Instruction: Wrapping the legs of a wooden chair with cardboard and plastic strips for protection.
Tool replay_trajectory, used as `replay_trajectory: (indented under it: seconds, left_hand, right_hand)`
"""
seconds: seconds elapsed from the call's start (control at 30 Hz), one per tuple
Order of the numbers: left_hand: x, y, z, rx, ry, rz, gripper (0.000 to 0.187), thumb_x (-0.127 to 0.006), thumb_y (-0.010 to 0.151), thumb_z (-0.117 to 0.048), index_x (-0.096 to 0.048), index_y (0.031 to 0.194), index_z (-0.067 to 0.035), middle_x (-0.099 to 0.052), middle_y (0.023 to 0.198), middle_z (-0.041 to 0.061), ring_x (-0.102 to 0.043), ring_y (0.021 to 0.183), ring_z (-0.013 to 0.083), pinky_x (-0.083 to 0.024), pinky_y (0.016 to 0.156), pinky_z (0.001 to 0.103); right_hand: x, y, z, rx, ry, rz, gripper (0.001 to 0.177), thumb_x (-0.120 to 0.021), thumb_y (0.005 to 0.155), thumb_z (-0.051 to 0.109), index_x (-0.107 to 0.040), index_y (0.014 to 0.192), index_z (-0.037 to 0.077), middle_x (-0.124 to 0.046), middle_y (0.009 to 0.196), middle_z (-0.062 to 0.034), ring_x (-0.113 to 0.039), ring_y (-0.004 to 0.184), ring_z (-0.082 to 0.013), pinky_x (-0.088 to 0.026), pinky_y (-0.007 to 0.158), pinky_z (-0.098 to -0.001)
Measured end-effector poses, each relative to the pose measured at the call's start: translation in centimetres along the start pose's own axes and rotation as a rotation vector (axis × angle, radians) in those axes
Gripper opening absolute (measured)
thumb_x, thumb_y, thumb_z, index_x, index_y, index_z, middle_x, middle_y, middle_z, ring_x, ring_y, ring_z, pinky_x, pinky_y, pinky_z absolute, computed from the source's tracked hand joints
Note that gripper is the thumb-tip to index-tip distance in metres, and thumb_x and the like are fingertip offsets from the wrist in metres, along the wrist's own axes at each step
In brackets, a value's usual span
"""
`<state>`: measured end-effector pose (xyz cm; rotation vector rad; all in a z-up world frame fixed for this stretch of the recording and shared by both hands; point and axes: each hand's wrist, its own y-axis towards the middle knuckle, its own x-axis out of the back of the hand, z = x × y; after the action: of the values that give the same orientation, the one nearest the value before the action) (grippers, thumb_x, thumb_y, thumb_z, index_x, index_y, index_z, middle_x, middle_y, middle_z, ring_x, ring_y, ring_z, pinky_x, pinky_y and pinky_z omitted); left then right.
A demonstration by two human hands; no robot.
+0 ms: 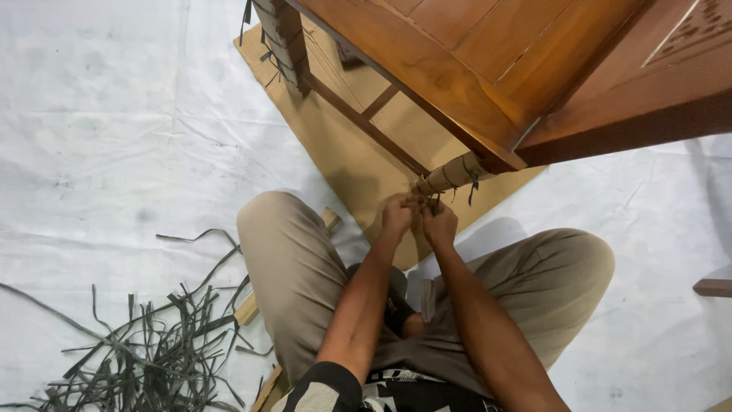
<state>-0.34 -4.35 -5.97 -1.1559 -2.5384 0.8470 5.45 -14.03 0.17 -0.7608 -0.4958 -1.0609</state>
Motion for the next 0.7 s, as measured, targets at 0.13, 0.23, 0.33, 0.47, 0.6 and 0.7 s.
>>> replay_trajectory:
  seconds: [0.13, 0.23, 0.33, 0.47, 0.6, 0.7]
  left_hand:
    - [1.5, -2.7, -3.8, -0.102, 0.308, -0.051, 0.027, -0.062, 0.090, -0.009, -0.080, 0.109, -0.016, -0.076, 0.104, 0.014, -0.071, 0.101, 0.0362, -0.058, 0.088, 0.048]
    - [1.7, -4.1, -5.9, -0.163, 0.499, -0.076, 0.025, -0.066, 0.086, -0.006, -0.081, 0.103, -0.017, -0.077, 0.101, 0.014, -0.073, 0.104, 0.0396, -0.059, 0.093, 0.052]
    - [1.8, -2.9, -5.1, -0.176, 0.599, -0.078, 0.022, -0.070, 0.086, -0.010, -0.080, 0.104, -0.017, -0.077, 0.099, 0.015, -0.074, 0.101, 0.0392, -0.062, 0.090, 0.052]
    - [1.9, -4.6, -8.0, -0.235, 0.741, -0.119, 0.017, -0.072, 0.086, -0.012, -0.082, 0.099, -0.016, -0.074, 0.093, 0.017, -0.075, 0.092, 0.0410, -0.064, 0.082, 0.053]
    - [2.7, -4.7, -9.1, -0.282, 0.743, -0.115, 0.016, -0.072, 0.087, -0.011, -0.080, 0.101, -0.014, -0.069, 0.111, 0.014, -0.071, 0.102, 0.0398, -0.062, 0.087, 0.053]
    - [2.5, -3.2, -7.7, -0.333, 0.873, -0.160, 0.017, -0.078, 0.083, -0.018, -0.078, 0.099, -0.019, -0.062, 0.109, 0.003, -0.069, 0.103, 0.0294, -0.063, 0.086, 0.047]
  right_hand:
    - [-0.1, 0.2, -0.6, 0.049, -0.045, 0.045, 0.028, -0.071, 0.092, 0.028, -0.077, 0.111, 0.008, -0.078, 0.101, -0.0176, -0.071, 0.105, -0.0432, -0.053, 0.093, -0.0563]
    - [1.7, -1.2, 1.6, 0.102, -0.115, 0.073, 0.027, -0.071, 0.092, 0.027, -0.077, 0.111, 0.010, -0.077, 0.101, -0.0176, -0.071, 0.104, -0.0445, -0.053, 0.093, -0.0581]
    - [3.2, -2.2, 3.5, 0.113, -0.170, 0.059, 0.026, -0.071, 0.090, 0.030, -0.078, 0.110, 0.015, -0.078, 0.100, -0.0148, -0.071, 0.103, -0.0440, -0.054, 0.092, -0.0577]
    - [4.1, -1.8, 3.5, 0.114, -0.306, 0.009, 0.030, -0.066, 0.095, 0.035, -0.076, 0.109, 0.011, -0.077, 0.096, -0.0187, -0.072, 0.096, -0.0460, -0.056, 0.088, -0.0582]
    - [4.9, -0.6, 3.3, 0.130, -0.342, -0.030, 0.025, -0.064, 0.096, 0.031, -0.075, 0.107, 0.012, -0.077, 0.094, -0.0184, -0.072, 0.095, -0.0471, -0.056, 0.085, -0.0585]
    - [5.2, -0.1, 3.8, 0.093, -0.367, -0.053, 0.026, -0.065, 0.098, 0.033, -0.074, 0.105, 0.010, -0.077, 0.096, -0.0178, -0.072, 0.098, -0.0462, -0.055, 0.086, -0.0575]
